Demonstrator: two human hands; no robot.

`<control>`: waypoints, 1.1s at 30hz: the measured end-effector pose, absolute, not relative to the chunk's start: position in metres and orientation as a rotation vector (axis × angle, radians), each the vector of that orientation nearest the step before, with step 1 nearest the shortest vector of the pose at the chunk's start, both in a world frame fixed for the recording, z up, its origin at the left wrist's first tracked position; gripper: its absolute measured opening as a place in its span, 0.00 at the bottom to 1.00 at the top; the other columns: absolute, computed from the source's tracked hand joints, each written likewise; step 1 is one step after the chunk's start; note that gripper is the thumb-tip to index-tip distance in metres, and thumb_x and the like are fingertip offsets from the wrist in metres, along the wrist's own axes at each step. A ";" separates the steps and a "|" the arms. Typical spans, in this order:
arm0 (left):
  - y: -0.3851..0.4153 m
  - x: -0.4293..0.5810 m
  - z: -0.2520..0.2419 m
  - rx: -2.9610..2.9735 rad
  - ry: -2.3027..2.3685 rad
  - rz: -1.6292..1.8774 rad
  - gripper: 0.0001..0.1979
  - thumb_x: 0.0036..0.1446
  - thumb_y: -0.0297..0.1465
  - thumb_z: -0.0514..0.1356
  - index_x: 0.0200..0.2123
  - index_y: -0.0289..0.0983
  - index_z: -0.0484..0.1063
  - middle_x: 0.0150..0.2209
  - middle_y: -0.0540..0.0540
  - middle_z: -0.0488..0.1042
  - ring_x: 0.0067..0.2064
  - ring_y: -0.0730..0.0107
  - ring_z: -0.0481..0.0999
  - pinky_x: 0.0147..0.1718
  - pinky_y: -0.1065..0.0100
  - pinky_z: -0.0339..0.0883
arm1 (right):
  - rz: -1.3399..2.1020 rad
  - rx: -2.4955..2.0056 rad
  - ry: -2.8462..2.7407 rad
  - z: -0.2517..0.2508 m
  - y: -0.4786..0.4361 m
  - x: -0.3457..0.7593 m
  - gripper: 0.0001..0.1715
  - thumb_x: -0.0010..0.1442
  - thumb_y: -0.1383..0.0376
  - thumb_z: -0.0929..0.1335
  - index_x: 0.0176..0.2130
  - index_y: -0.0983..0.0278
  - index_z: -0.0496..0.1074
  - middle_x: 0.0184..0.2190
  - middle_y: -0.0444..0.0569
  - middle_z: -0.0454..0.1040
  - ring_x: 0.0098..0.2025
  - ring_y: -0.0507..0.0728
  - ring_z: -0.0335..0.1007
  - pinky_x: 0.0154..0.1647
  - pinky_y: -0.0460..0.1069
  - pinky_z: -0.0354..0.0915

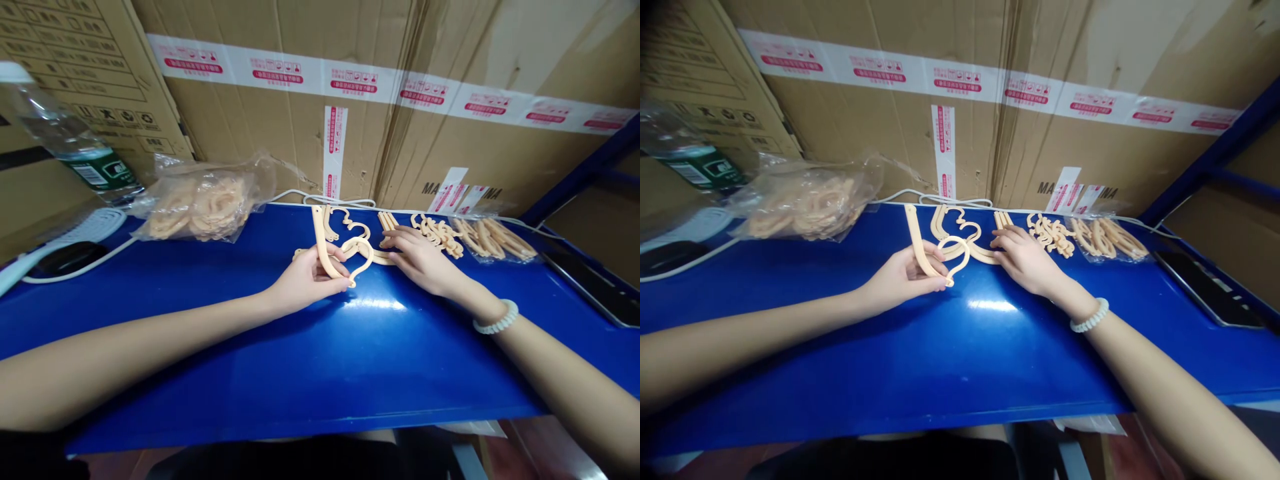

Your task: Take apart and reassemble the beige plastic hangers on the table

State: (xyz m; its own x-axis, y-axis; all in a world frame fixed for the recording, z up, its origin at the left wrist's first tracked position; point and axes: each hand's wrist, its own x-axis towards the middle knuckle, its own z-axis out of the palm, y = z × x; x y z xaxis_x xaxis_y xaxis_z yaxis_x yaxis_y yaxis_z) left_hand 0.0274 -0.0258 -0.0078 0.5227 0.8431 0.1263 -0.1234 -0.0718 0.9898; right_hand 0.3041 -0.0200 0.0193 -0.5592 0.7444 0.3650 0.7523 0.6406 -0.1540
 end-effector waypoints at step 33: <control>-0.026 0.028 -0.009 1.431 0.673 0.926 0.22 0.47 0.26 0.72 0.42 0.36 0.65 0.31 0.51 0.80 0.34 0.66 0.84 0.39 0.63 0.79 | -0.251 -1.139 -2.577 0.018 0.003 0.318 0.18 0.70 0.69 0.61 0.48 0.66 0.79 0.51 0.60 0.77 0.56 0.69 0.67 0.56 0.65 0.66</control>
State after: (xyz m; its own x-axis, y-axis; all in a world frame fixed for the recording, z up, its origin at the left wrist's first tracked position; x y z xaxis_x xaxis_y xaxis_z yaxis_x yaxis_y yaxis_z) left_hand 0.0279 -0.0261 -0.0092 0.5091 0.8490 0.1416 -0.1272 -0.0884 0.9879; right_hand 0.3181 0.0033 0.0181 -0.6348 0.6887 0.3503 0.7434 0.6680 0.0339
